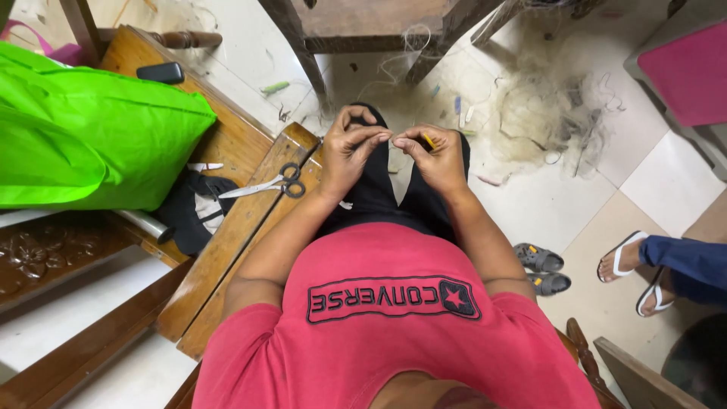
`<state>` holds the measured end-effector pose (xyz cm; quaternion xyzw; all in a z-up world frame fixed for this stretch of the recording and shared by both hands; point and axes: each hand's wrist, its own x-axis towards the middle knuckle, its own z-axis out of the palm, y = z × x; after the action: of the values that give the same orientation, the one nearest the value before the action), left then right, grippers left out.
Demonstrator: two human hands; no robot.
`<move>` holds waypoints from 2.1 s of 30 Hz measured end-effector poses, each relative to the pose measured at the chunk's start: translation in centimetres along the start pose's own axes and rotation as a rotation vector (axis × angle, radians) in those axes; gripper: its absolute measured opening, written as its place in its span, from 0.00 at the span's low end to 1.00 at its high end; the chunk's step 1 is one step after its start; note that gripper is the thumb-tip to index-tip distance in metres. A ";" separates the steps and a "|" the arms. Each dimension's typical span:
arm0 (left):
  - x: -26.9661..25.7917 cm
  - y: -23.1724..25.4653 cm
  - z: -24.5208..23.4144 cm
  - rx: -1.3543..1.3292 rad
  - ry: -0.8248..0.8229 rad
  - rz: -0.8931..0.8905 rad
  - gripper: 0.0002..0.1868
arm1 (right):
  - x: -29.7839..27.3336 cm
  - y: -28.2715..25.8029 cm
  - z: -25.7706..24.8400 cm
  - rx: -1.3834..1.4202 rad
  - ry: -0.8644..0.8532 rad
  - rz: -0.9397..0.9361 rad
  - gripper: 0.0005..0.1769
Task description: A person is seen repairing a fishing net using a yellow shuttle and a pair of scissors, tying knots and trimming excess line.
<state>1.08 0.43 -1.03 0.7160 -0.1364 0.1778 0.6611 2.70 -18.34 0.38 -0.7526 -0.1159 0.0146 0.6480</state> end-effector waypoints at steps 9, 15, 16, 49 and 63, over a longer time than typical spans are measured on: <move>1.4 -1.0 -1.7 -0.093 0.144 -0.153 0.05 | 6.1 0.8 -0.8 -0.207 0.025 -0.412 0.06; 1.3 -1.4 -1.7 -0.128 0.217 -0.231 0.05 | 12.3 5.9 -2.4 -0.777 0.082 -0.486 0.10; 1.3 -1.4 -1.6 -0.135 0.204 -0.229 0.05 | 13.3 7.1 -2.4 -0.959 0.026 -0.447 0.12; 0.4 -2.9 4.1 -1.186 0.218 -0.589 0.09 | -2.7 -0.7 -1.7 -0.317 -0.079 -0.414 0.05; -2.9 -3.0 3.9 -1.176 0.253 -0.461 0.10 | -1.5 -3.2 1.0 -0.271 0.204 -0.501 0.05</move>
<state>0.06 -3.29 -5.22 0.2186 0.0255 0.0098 0.9754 0.62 -17.25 3.16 -0.7776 -0.2332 -0.2370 0.5336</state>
